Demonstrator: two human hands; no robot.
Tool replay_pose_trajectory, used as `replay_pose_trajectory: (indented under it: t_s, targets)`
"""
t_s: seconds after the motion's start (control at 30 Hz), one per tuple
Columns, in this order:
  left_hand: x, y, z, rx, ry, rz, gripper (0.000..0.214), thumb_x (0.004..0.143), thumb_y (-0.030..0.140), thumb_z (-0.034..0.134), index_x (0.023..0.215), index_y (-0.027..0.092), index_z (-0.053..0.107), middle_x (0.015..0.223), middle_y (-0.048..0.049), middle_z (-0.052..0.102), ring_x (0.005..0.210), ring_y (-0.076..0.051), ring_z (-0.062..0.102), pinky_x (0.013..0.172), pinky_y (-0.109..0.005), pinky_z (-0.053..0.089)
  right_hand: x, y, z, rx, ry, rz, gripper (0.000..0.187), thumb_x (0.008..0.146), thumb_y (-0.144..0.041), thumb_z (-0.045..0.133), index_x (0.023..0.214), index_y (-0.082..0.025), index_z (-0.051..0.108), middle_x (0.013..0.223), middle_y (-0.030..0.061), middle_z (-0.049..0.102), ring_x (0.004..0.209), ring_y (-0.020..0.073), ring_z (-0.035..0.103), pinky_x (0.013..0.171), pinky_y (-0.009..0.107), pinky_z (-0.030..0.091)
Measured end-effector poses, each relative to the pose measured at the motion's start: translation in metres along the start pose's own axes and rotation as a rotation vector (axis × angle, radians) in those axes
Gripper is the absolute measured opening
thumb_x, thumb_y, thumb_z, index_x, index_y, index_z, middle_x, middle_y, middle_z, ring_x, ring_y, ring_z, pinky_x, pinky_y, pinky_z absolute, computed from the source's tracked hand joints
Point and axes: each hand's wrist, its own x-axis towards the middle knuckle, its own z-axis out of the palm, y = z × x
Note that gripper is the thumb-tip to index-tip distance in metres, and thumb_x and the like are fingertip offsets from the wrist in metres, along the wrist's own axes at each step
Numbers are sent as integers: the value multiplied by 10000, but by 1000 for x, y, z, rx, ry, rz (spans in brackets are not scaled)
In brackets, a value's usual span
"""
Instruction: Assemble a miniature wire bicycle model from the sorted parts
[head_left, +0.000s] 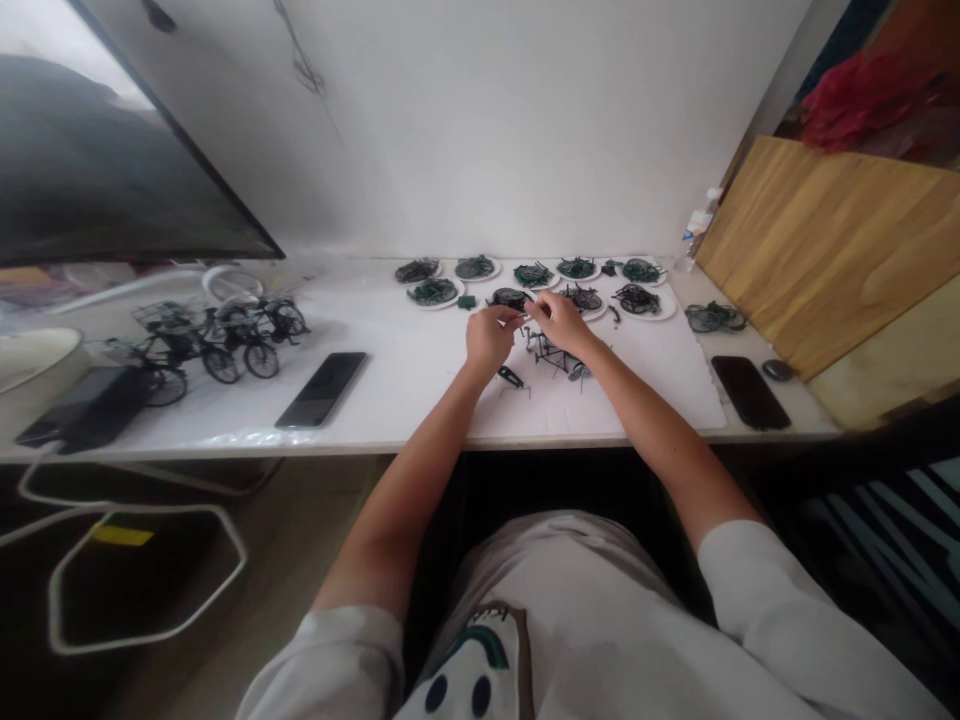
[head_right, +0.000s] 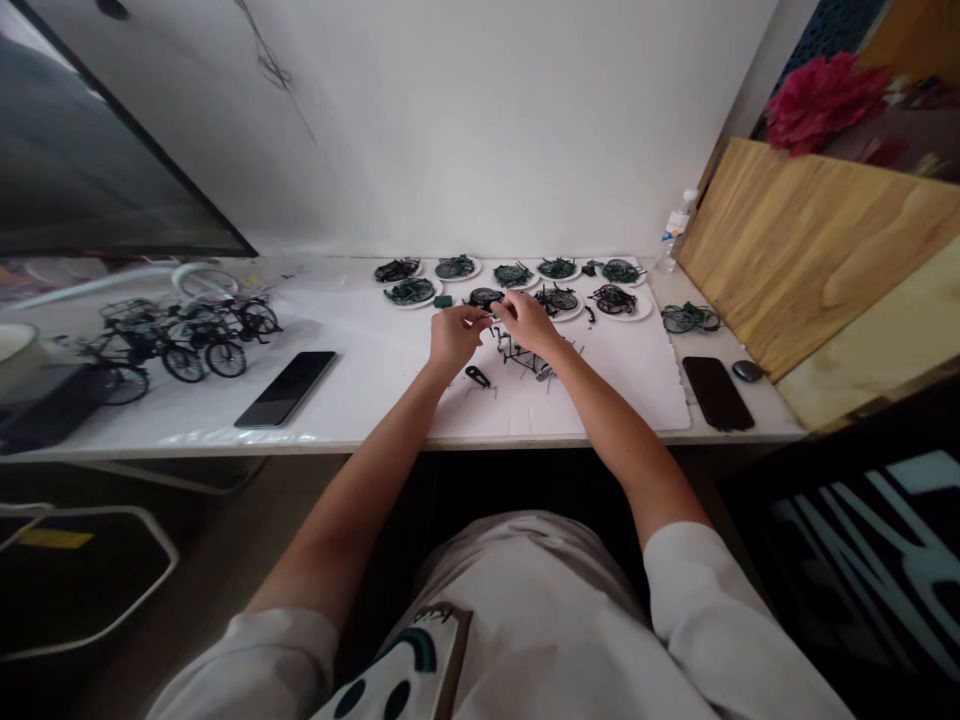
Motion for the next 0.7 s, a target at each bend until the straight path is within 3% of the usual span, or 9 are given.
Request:
replay_pose_trajectory:
  t_s: [0.2, 0.4, 0.57, 0.7]
  targets:
    - [-2, 8, -1, 8, -9, -4, 118, 931, 284, 764, 983, 223, 851, 903, -60, 828, 701, -207, 710, 781, -347, 549, 5, -11, -18, -108, -53, 12, 425, 1136, -509, 447, 800, -250, 469, 827, 52, 615, 806, 214, 527, 746, 340, 357]
    - [-3, 15, -1, -8, 20, -32, 227, 947, 274, 762, 1160, 213, 810, 983, -72, 823, 770, -216, 726, 813, -354, 562, 8, -28, -58, -74, -193, 88, 343, 1149, -423, 428, 863, -247, 496, 846, 42, 614, 803, 212, 552, 758, 333, 376]
    - [-7, 18, 0, -48, 37, -21, 354, 953, 228, 760, 1301, 207, 699, 969, -60, 796, 754, -204, 708, 776, -349, 558, -16, -26, -83, 24, -333, 108, 277, 1157, -428, 365, 949, -266, 452, 856, 11, 625, 777, 198, 556, 785, 328, 408]
    - [-8, 18, 2, -90, 45, 8, 358, 980, 212, 719, 1328, 222, 633, 981, -51, 756, 726, -176, 687, 743, -321, 545, -40, -4, -91, 53, -274, 179, 281, 1120, -415, 386, 903, -263, 481, 817, 9, 614, 756, 203, 548, 774, 336, 407]
